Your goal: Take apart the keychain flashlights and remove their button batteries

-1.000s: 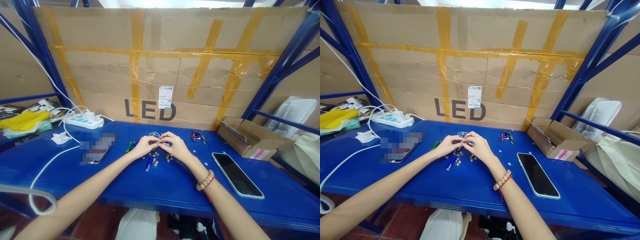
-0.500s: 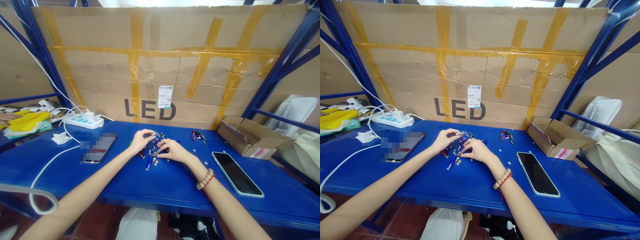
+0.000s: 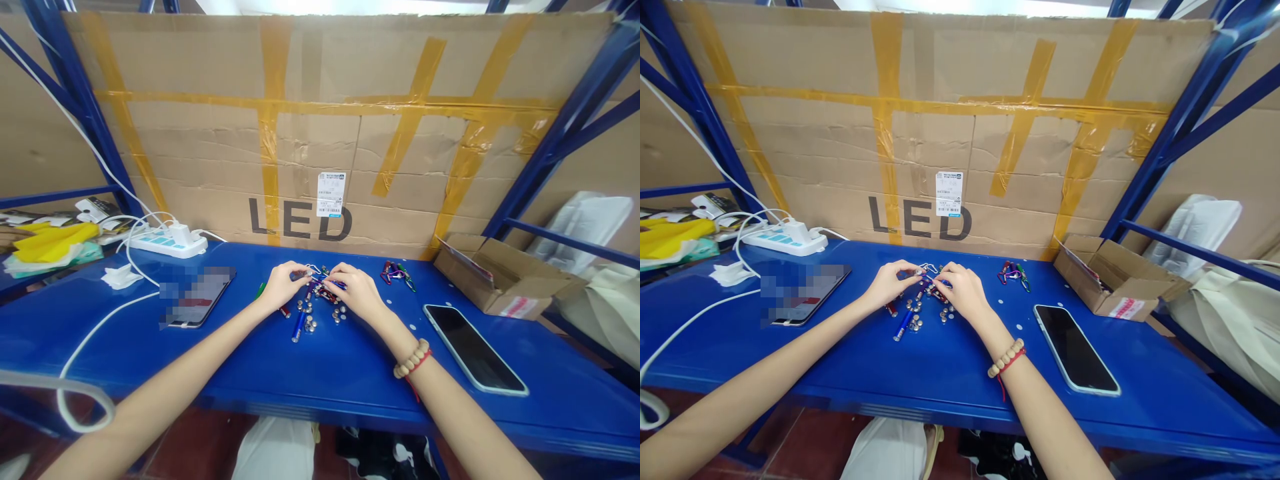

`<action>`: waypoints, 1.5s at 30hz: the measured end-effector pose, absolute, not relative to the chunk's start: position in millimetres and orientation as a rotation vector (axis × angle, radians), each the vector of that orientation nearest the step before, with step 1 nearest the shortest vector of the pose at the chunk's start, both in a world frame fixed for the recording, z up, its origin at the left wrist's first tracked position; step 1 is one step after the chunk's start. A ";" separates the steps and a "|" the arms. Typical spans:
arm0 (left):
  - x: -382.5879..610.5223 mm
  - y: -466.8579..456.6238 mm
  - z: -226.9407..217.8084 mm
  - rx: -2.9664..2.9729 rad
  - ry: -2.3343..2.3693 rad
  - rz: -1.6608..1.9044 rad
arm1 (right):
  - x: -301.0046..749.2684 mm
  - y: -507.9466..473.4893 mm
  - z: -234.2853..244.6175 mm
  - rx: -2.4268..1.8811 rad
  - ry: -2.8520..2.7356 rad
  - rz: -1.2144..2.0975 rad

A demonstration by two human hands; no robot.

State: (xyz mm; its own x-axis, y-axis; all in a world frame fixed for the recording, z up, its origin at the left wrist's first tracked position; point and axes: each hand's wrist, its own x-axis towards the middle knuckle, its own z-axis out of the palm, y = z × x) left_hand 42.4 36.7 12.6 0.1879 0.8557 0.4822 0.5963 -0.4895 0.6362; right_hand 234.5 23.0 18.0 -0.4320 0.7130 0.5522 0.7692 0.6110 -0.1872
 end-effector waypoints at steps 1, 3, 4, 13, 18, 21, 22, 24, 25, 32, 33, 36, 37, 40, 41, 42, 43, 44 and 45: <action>41.8 37.4 12.3 2.152 1.388 1.198 | 234.1 22.9 17.8 -1.177 -2.253 -0.102; 40.8 38.7 11.7 2.120 1.403 1.202 | 233.9 22.6 18.0 -1.200 -2.248 -0.071; 40.3 39.2 11.5 2.096 1.404 1.205 | 234.2 22.5 18.2 -1.199 -2.239 -0.059; 40.3 40.9 10.8 1.901 1.333 1.246 | 233.7 25.9 8.0 -0.947 -2.538 0.061; 41.6 40.0 11.4 1.892 1.314 1.238 | 233.2 29.3 3.0 -0.954 -2.536 0.118; 42.6 39.0 11.9 1.886 1.283 1.233 | 232.4 29.2 0.8 -0.997 -2.509 0.145; 42.8 38.7 12.0 1.885 1.268 1.232 | 231.8 29.0 0.3 -1.009 -2.507 0.149; 43.0 38.5 11.9 1.883 1.236 1.229 | 230.6 28.7 0.4 -1.010 -2.520 0.148; 43.0 38.4 11.9 1.886 1.222 1.227 | 230.1 28.5 1.1 -1.001 -2.526 0.145; 42.9 36.4 13.8 1.999 1.190 1.199 | 231.2 24.6 12.5 -1.135 -2.312 0.002; 43.3 36.1 13.8 2.016 1.194 1.190 | 231.6 24.0 13.2 -1.123 -2.239 -0.028; 45.0 35.1 12.7 2.032 1.174 1.140 | 231.0 22.9 13.0 -0.965 -2.059 -0.100; 45.7 34.6 12.1 2.037 1.156 1.121 | 230.2 22.8 12.4 -0.901 -2.032 -0.113; 47.0 32.9 10.9 2.076 1.125 1.078 | 227.3 22.6 10.4 -0.775 -2.052 -0.119; 47.3 32.4 10.8 2.090 1.129 1.072 | 226.5 22.4 10.0 -0.762 -2.070 -0.114; 47.4 31.9 10.9 2.097 1.136 1.068 | 226.0 22.2 9.7 -0.758 -2.085 -0.108; 47.5 31.5 11.1 2.098 1.143 1.067 | 225.7 22.0 9.7 -0.760 -2.094 -0.099; 47.5 31.2 11.3 2.094 1.151 1.068 | 225.6 21.6 9.7 -0.765 -2.097 -0.087; 47.5 31.1 11.6 2.088 1.160 1.070 | 225.5 21.2 9.9 -0.771 -2.097 -0.073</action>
State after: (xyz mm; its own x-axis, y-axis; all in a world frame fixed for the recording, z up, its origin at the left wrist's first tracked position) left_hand 47.5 31.1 11.6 0.3219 0.8642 0.3867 0.4547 -0.4993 0.7375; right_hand 225.5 21.2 9.9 -0.4248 0.4972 0.7565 0.5489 0.8060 -0.2215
